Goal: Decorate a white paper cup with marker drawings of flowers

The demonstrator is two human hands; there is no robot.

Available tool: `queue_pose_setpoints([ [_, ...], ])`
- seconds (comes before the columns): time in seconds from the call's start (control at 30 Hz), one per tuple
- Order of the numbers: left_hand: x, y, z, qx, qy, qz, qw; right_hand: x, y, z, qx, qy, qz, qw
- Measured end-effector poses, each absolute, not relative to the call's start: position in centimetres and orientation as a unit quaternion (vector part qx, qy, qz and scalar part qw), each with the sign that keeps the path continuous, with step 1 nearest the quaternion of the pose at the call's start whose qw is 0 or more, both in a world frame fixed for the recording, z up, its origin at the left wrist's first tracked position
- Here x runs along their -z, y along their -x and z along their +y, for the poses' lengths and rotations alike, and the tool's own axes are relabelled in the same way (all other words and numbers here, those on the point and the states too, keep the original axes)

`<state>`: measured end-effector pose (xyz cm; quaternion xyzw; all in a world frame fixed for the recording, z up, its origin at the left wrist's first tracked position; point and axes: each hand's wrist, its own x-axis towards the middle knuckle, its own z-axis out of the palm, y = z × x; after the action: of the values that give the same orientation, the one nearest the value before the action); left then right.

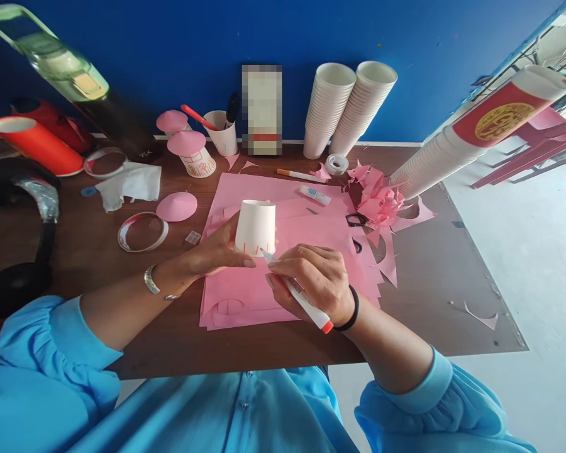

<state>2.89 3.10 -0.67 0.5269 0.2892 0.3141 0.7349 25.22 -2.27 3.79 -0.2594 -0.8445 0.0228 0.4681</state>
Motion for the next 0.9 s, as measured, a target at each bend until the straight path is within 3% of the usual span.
queue_pose_setpoints([
  [0.9, 0.78, -2.82, 3.12, -0.307, -0.545, 0.288, 0.725, -3.58, -25.03, -2.39, -0.020, 0.278, -0.850, 0.447],
])
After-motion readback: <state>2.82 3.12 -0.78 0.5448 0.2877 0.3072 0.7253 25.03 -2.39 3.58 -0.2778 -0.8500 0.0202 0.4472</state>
